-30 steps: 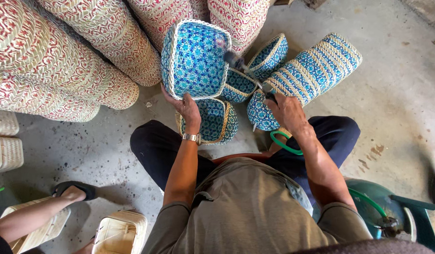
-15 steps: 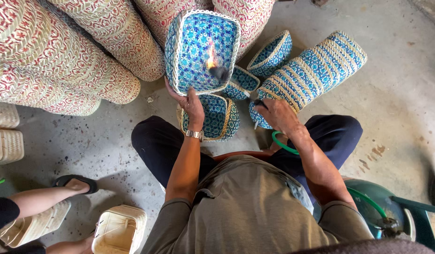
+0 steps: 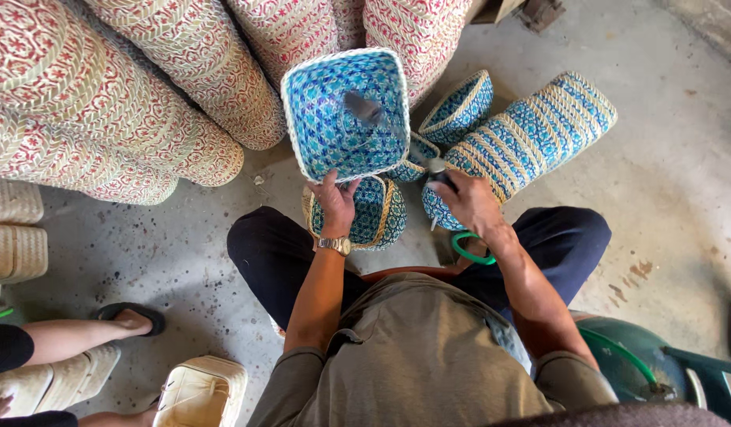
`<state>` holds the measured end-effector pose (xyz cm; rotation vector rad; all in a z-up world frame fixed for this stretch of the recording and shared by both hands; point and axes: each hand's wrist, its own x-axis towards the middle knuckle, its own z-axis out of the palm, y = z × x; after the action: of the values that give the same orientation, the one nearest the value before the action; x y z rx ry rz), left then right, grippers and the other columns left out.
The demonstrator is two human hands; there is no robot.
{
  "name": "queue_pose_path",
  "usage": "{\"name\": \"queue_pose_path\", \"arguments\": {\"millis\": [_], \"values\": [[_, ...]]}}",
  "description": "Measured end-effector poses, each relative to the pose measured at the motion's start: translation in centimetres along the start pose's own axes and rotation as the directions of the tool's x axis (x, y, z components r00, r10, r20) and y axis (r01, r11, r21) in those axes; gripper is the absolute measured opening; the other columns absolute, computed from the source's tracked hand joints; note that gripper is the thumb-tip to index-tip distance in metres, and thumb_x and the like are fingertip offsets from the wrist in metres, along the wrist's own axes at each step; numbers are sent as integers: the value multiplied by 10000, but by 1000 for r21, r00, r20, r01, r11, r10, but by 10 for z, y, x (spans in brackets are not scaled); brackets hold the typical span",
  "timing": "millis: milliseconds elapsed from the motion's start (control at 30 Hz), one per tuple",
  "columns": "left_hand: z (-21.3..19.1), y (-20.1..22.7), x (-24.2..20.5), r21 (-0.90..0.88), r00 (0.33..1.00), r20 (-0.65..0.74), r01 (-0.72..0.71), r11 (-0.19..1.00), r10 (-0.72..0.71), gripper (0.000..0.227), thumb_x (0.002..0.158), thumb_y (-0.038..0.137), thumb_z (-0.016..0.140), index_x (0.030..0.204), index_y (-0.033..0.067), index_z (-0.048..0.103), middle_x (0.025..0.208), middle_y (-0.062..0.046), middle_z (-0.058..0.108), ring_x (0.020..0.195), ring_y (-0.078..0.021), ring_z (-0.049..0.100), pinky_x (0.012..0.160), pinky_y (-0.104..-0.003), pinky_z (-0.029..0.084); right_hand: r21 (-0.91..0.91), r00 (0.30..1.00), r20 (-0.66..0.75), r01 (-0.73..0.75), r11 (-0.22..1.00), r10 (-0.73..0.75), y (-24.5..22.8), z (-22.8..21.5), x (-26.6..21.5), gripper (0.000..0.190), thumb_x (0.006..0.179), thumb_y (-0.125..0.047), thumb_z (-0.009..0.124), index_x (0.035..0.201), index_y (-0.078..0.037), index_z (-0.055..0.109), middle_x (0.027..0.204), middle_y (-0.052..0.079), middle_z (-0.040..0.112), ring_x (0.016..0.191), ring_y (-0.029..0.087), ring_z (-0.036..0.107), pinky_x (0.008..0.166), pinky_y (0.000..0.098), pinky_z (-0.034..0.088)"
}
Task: The person uses a handheld blowtorch to apply heat to the edges and surfaces of woven baskets. They rotate each basket to treat all sides, then place it aside and pick up the next one from a nearby stack.
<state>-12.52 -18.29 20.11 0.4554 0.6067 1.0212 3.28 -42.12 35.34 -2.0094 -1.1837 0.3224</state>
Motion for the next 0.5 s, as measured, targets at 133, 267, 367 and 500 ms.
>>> {"name": "queue_pose_path", "arguments": {"millis": [133, 267, 367, 500], "values": [[-3, -16, -7, -94, 992, -77, 93, 991, -100, 555, 896, 46, 634, 1352, 188, 350, 1157, -118, 613, 950, -292, 686, 792, -494, 666, 142, 938, -199, -261, 955, 285, 16, 13, 3, 568, 922, -503, 763, 966, 40, 601, 683, 136, 648, 593, 220, 627, 559, 397, 515], [10, -38, -38, -106, 994, 65, 90, 990, -83, 526, 918, 64, 672, 1355, 130, 384, 1226, -115, 605, 1040, -283, 678, 821, -467, 643, 288, 887, -338, -221, 932, 314, 24, 36, 21, 590, 839, -493, 843, 935, 26, 579, 764, 134, 675, 628, 220, 652, 563, 385, 566], [22, -34, -62, 40, 979, 102, 171, 985, -174, 525, 928, 171, 694, 1364, 169, 401, 1327, -106, 558, 1135, -267, 621, 848, -458, 601, 205, 841, -389, -320, 925, 376, 31, 39, 31, 462, 882, -386, 780, 952, 18, 566, 714, 136, 678, 598, 219, 654, 571, 399, 538], [31, 19, -81, 587, 920, 374, -334, 737, 119, 780, 1065, 479, 629, 1594, 33, 268, 1655, -211, 363, 1507, -351, 387, 1233, -511, 319, 175, 871, -360, -288, 942, 333, 51, 11, 27, 413, 925, -330, 765, 933, 33, 568, 709, 155, 666, 602, 230, 642, 582, 419, 523]]}}
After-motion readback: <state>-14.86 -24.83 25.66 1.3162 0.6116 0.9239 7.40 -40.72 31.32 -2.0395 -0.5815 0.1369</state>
